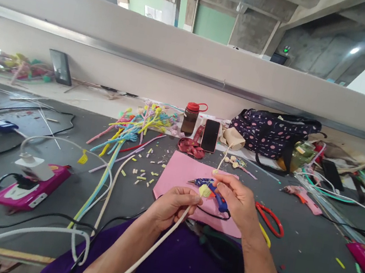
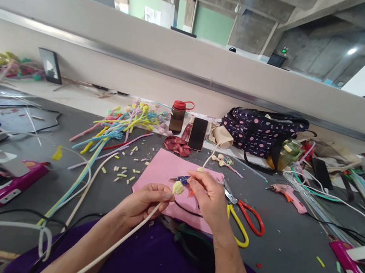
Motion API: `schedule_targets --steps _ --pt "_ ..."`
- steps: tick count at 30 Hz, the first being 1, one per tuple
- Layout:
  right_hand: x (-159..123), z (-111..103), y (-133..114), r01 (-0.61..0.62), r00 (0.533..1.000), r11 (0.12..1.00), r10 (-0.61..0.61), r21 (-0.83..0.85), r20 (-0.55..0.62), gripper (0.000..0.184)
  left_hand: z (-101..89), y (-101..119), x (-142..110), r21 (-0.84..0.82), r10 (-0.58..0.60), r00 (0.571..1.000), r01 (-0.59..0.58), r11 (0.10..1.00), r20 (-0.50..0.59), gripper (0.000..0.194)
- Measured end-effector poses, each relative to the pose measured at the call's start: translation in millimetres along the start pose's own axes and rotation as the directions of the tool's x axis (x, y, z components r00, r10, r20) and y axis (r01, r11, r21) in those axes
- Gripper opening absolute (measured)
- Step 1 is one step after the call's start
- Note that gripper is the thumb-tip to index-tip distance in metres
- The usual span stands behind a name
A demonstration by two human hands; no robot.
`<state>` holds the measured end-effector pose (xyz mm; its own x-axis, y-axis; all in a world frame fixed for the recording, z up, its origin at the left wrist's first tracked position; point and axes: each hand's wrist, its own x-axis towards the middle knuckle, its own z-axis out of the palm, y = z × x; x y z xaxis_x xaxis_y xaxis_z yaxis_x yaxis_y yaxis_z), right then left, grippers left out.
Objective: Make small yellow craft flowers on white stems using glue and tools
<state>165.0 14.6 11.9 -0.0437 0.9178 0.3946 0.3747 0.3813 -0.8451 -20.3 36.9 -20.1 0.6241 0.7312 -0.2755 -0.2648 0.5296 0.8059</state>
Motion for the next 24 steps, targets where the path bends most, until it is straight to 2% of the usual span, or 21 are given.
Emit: schedule_targets --steps 3,9,14,20,24 --pt "-2 10 3 -0.091 0.995 0.991 0.087 0.097 0.039 0.028 1.3 2 -1 -0.002 0.029 0.999 -0.029 1.000 -0.027 0.022" --pt "-5 21 0 -0.096 0.991 0.985 0.083 0.140 0.100 0.037 3.3 3 -4 -0.037 0.055 0.998 -0.057 0.998 -0.041 0.022" --pt "-5 23 -1 -0.106 0.994 0.986 0.101 0.131 0.046 0.039 3.4 3 -4 -0.093 0.054 0.998 -0.057 0.994 -0.036 0.020" --pt "-5 24 2 -0.114 0.993 0.987 0.110 0.110 0.035 0.041 2.2 3 -4 -0.133 0.065 0.997 -0.069 0.989 -0.035 0.020" --pt "-5 23 2 -0.095 0.994 0.988 0.100 0.118 -0.038 0.036 1.5 3 -3 -0.149 0.062 0.997 -0.069 0.986 -0.046 0.020"
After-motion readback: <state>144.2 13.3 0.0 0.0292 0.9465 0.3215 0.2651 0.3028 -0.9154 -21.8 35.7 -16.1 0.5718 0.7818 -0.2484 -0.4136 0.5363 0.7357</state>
